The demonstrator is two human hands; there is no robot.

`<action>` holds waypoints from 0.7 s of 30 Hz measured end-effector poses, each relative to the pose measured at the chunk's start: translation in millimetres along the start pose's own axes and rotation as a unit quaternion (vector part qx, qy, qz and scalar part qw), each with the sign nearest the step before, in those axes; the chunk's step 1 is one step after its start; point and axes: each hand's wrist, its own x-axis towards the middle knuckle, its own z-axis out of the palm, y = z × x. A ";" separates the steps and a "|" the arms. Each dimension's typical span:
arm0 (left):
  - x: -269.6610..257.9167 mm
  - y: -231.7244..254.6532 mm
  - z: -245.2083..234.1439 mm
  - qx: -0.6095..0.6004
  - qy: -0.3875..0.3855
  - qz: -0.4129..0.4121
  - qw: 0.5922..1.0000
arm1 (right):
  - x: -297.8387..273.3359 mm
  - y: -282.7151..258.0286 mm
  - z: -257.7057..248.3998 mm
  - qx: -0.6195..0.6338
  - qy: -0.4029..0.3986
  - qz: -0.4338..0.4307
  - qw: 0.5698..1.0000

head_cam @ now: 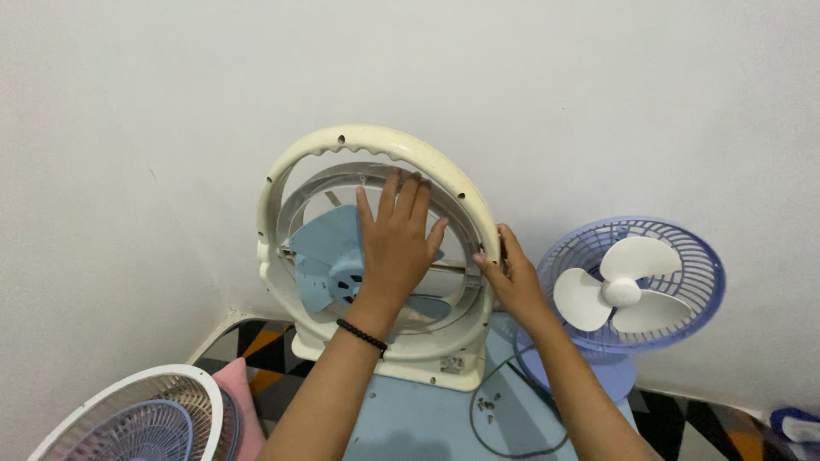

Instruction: The person assembles two small table fans by attaching front and rear grilles to the fan bodies. They handle the grilles and fan units, aligning and snapping them into place on a light blue table.

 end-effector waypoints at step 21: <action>-161.8 -2.7 -24.7 -0.160 0.050 -0.267 0.949 | -6.4 -23.0 12.0 -0.063 0.043 -0.032 0.997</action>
